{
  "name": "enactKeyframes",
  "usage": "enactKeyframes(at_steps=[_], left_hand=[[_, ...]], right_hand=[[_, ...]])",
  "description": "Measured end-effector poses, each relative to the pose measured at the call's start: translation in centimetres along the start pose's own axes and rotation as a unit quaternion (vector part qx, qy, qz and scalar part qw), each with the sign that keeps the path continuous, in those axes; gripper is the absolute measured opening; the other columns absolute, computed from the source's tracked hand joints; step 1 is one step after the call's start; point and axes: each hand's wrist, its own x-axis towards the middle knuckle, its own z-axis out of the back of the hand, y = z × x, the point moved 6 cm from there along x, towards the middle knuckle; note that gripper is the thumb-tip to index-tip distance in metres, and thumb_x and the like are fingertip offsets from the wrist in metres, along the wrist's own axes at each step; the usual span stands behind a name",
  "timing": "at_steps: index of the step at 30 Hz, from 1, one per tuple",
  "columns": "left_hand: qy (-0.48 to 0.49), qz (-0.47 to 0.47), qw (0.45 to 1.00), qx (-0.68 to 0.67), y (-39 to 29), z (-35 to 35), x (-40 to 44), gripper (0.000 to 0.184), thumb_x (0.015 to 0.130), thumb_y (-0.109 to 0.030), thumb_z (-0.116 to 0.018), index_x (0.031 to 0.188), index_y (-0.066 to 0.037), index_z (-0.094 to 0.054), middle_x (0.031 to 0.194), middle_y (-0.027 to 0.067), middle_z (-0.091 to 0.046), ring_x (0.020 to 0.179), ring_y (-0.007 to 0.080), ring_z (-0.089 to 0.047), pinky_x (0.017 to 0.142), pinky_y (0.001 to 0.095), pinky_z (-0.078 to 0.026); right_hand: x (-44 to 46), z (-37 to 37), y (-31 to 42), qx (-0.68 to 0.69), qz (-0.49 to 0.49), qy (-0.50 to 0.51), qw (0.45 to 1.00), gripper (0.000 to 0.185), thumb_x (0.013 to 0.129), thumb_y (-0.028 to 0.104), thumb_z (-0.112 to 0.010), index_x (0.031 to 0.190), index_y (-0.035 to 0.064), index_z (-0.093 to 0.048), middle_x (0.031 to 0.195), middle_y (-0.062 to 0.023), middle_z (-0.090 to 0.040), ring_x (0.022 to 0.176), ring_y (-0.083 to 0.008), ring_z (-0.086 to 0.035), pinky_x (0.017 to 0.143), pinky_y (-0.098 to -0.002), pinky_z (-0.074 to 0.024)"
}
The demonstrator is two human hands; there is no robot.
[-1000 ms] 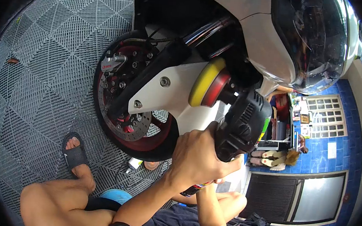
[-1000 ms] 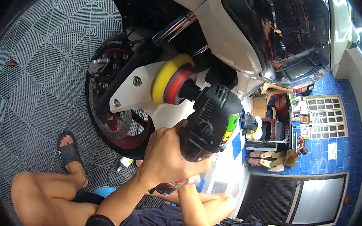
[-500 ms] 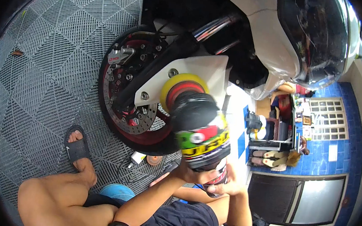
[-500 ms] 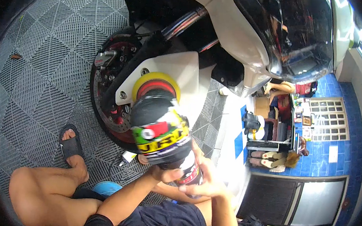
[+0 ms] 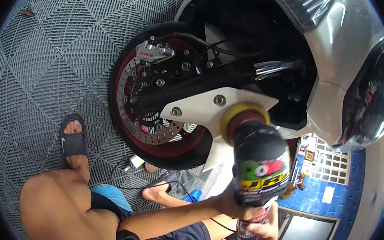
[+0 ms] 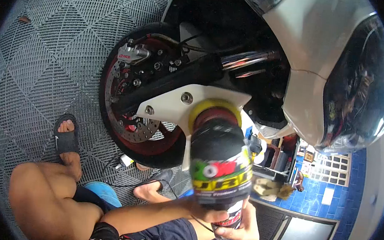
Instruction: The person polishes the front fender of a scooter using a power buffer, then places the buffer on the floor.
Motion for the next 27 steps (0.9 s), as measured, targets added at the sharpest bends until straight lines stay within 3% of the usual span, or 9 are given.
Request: enactKeyframes(at_steps=[3,6,10,12,13,15,18,21,27], left_hand=[[-0.003,-0.032,0.999,0.024,-0.5,-0.4,0.6,0.076,0.071,-0.005,-0.081,0.138,-0.001,-0.048,0.125,0.0101,-0.063,0.111,0.0159,-0.061,0.096,0.0328,-0.050],[0.058,0.145,0.986,0.056,-2.6,-1.3,2.6,0.076,0.068,-0.015,-0.086,0.131,0.004,-0.049,0.117,0.0120,-0.064,0.102,0.0153,-0.062,0.090,0.0320,-0.052],[0.002,0.004,0.996,0.084,-1.6,0.2,1.1,0.066,0.072,-0.012,-0.080,0.130,0.001,-0.051,0.119,0.0140,-0.065,0.110,0.0193,-0.062,0.100,0.0369,-0.048],[0.055,-0.058,0.992,0.096,0.1,1.1,-0.1,0.063,0.076,-0.016,-0.076,0.132,-0.001,-0.053,0.128,0.0149,-0.060,0.119,0.0211,-0.057,0.106,0.0384,-0.043],[0.080,-0.090,0.988,0.099,0.6,1.5,-0.6,0.061,0.078,-0.018,-0.074,0.133,-0.001,-0.053,0.133,0.0154,-0.058,0.124,0.0220,-0.054,0.109,0.0391,-0.041],[0.091,-0.132,0.982,0.097,1.8,2.2,-1.5,0.065,0.073,-0.012,-0.077,0.133,0.000,-0.055,0.128,0.0124,-0.064,0.111,0.0221,-0.064,0.101,0.0359,-0.051],[0.107,-0.045,0.993,0.000,3.6,2.0,-3.2,0.064,0.082,-0.026,-0.071,0.139,-0.003,-0.052,0.138,0.0151,-0.057,0.129,0.0262,-0.054,0.114,0.0393,-0.040],[0.109,-0.023,0.994,0.010,2.7,2.1,-4.1,0.074,0.084,-0.041,-0.070,0.143,-0.004,-0.045,0.141,0.0156,-0.052,0.131,0.0271,-0.050,0.113,0.0399,-0.038],[0.045,-0.078,0.995,-0.034,-3.0,3.3,-3.3,0.070,0.076,-0.046,-0.079,0.126,-0.006,-0.049,0.123,0.0171,-0.056,0.117,0.0270,-0.055,0.103,0.0410,-0.044]], right_hand=[[-0.6,2.0,-1.5,0.007,0.025,-0.014,1.000,0.105,0.053,0.012,-0.092,0.142,-0.0095,-0.040,0.132,-0.0196,-0.059,0.121,-0.0291,-0.059,0.108,-0.0411,-0.0427],[-2.1,5.0,-5.9,0.102,0.030,-0.047,0.993,0.119,0.051,0.007,-0.090,0.151,-0.0067,-0.027,0.139,-0.0230,-0.052,0.126,-0.0344,-0.054,0.109,-0.0447,-0.0418],[-1.3,3.7,-4.8,0.034,-0.010,-0.030,0.999,0.120,0.051,0.008,-0.090,0.151,-0.0072,-0.026,0.139,-0.0230,-0.052,0.127,-0.0342,-0.054,0.109,-0.0445,-0.0419],[-0.4,1.6,-2.3,-0.013,0.062,-0.061,0.996,0.111,0.052,0.009,-0.091,0.146,-0.0100,-0.036,0.133,-0.0230,-0.057,0.124,-0.0311,-0.057,0.108,-0.0432,-0.0434],[0.7,0.1,-1.0,-0.080,0.007,0.000,0.997,0.096,0.055,0.017,-0.092,0.137,-0.0117,-0.049,0.126,-0.0222,-0.063,0.119,-0.0284,-0.061,0.107,-0.0424,-0.0445],[1.0,-0.5,-0.9,-0.121,0.001,0.022,0.992,0.089,0.058,0.025,-0.091,0.131,-0.0121,-0.055,0.124,-0.0216,-0.066,0.117,-0.0280,-0.062,0.107,-0.0420,-0.0440],[1.4,-1.6,-0.3,-0.179,-0.038,0.063,0.981,0.090,0.061,0.037,-0.090,0.130,-0.0121,-0.058,0.127,-0.0230,-0.064,0.121,-0.0312,-0.060,0.109,-0.0429,-0.0410],[1.2,-2.3,0.0,-0.246,0.008,0.049,0.968,0.097,0.060,0.046,-0.090,0.133,-0.0104,-0.057,0.137,-0.0280,-0.056,0.131,-0.0381,-0.052,0.113,-0.0452,-0.0359],[3.4,-4.8,0.9,-0.329,0.043,0.165,0.929,0.103,0.062,0.049,-0.093,0.135,-0.0121,-0.055,0.150,-0.0318,-0.041,0.143,-0.0422,-0.040,0.116,-0.0466,-0.0322]])
